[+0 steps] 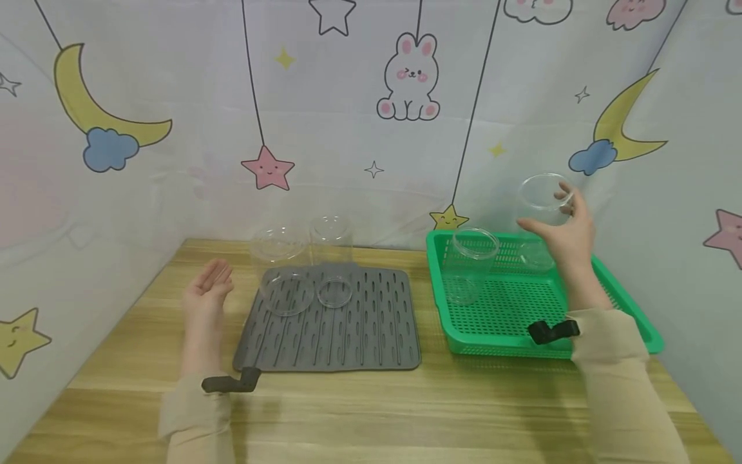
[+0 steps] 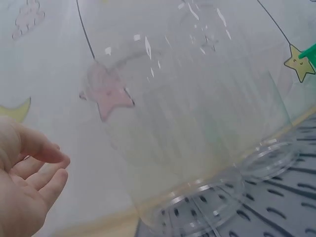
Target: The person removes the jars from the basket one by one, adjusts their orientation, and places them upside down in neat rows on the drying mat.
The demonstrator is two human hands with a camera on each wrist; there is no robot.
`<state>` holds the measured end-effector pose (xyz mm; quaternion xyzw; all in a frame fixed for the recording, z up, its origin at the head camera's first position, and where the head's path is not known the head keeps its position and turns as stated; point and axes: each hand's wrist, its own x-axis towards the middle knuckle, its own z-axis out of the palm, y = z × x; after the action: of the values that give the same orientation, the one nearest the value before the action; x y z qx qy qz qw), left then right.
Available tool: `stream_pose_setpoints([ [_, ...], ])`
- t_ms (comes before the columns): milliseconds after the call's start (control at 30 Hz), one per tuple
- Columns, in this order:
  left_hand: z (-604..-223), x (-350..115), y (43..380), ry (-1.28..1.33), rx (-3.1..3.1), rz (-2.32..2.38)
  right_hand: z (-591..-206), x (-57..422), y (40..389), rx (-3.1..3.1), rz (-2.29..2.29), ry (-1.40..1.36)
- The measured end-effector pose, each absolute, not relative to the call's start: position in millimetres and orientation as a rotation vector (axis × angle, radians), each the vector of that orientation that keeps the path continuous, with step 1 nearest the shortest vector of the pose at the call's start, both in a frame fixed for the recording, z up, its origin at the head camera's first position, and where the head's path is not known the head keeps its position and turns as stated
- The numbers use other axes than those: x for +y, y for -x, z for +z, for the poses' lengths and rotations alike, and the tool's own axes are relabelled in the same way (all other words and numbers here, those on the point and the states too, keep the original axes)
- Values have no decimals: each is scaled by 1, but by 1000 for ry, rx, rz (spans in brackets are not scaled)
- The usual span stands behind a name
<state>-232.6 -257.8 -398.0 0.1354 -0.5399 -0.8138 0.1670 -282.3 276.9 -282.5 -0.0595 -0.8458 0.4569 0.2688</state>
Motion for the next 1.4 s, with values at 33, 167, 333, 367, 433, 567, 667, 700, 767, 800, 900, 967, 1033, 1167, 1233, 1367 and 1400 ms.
stream_pose_setpoints([
  [33, -393, -256, 231, -369, -1502, -2306, -281, 274, 281, -2259, 1213, 160],
  [167, -373, -248, 222, -269, -1385, -2287, -273, 262, 276, -2182, 1159, 107],
  [333, -350, -236, 212, -107, -1358, -2243, -262, 246, 269, -2108, 1109, 24],
  [367, -346, -232, 211, -77, -1358, -2237, -260, 242, 267, -2093, 1102, 4],
  [433, -341, -226, 210, -12, -1352, -2238, -256, 235, 264, -2056, 1096, -51],
  [567, -335, -212, 208, 108, -1449, -2217, -254, 219, 258, -2040, 1053, -166],
  [667, -333, -204, 206, 175, -1580, -2176, -255, 206, 255, -2062, 979, -252],
  [700, -333, -201, 206, 197, -1626, -2156, -256, 201, 255, -2065, 957, -284],
  [767, -332, -196, 206, 245, -1711, -2118, -258, 192, 253, -2075, 919, -334],
  [800, -333, -193, 207, 267, -1745, -2099, -259, 187, 252, -2080, 905, -358],
  [900, -334, -185, 210, 335, -1822, -2056, -262, 172, 248, -2090, 864, -429],
  [967, -336, -180, 212, 377, -1858, -2036, -264, 161, 244, -2103, 832, -474],
  [1033, -337, -174, 213, 412, -1890, -2015, -267, 150, 240, -2103, 794, -526],
  [1167, -336, -164, 211, 494, -1918, -2005, -272, 130, 232, -2141, 707, -590],
  [1233, -335, -160, 211, 539, -1942, -1998, -275, 121, 228, -2173, 670, -609],
  [1367, -334, -154, 210, 617, -2001, -1989, -281, 105, 223, -2228, 618, -650],
  [1400, -334, -152, 210, 632, -2015, -1982, -283, 102, 222, -2236, 593, -661],
])
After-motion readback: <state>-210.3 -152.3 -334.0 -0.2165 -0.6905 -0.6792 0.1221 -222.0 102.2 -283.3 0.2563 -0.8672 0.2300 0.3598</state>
